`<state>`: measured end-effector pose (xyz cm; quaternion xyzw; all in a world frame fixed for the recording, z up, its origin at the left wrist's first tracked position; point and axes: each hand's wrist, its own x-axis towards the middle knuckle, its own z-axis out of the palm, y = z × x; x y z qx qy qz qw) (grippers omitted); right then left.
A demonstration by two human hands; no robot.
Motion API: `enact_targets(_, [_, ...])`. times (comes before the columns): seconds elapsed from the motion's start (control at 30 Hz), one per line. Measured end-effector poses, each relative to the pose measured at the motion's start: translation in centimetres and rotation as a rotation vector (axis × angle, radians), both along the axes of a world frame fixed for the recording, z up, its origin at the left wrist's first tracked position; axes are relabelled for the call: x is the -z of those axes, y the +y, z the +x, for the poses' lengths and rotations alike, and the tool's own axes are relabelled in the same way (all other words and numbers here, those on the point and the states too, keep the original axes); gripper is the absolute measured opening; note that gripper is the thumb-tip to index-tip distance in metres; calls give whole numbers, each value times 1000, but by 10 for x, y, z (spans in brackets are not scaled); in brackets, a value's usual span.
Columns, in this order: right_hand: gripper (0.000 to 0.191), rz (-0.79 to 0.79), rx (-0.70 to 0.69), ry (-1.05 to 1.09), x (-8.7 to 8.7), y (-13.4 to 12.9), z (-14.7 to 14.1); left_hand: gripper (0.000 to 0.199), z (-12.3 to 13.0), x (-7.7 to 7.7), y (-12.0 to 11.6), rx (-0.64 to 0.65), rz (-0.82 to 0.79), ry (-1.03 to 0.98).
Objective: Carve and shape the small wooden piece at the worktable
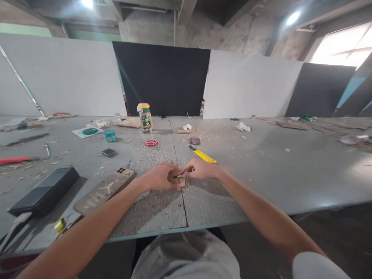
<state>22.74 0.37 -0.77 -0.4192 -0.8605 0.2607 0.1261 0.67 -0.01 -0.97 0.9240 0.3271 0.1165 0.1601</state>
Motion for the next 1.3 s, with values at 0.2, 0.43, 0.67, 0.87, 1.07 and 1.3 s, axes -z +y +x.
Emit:
enact_targets(0.2, [31, 31, 36, 1, 1, -3, -4, 41, -2, 0, 1, -9, -20, -15])
enact_targets(0.43, [32, 72, 19, 36, 9, -3, -11, 39, -4, 2, 4, -24, 8, -20])
enact_targets(0.67, [30, 109, -15, 31, 0, -12, -24, 35, 0, 1, 2, -46, -43, -14])
enact_targets(0.87, [32, -15, -16, -58, -11, -6, 8, 44, -1, -3, -1, -45, 36, 8])
enact_targets(1.07, [32, 48, -39, 75, 0, -14, -20, 39, -1, -1, 0, -31, -24, -18])
enact_targets(1.3, [32, 11, -31, -28, -9, -9, -4, 43, -2, -1, 0, -41, -2, -4])
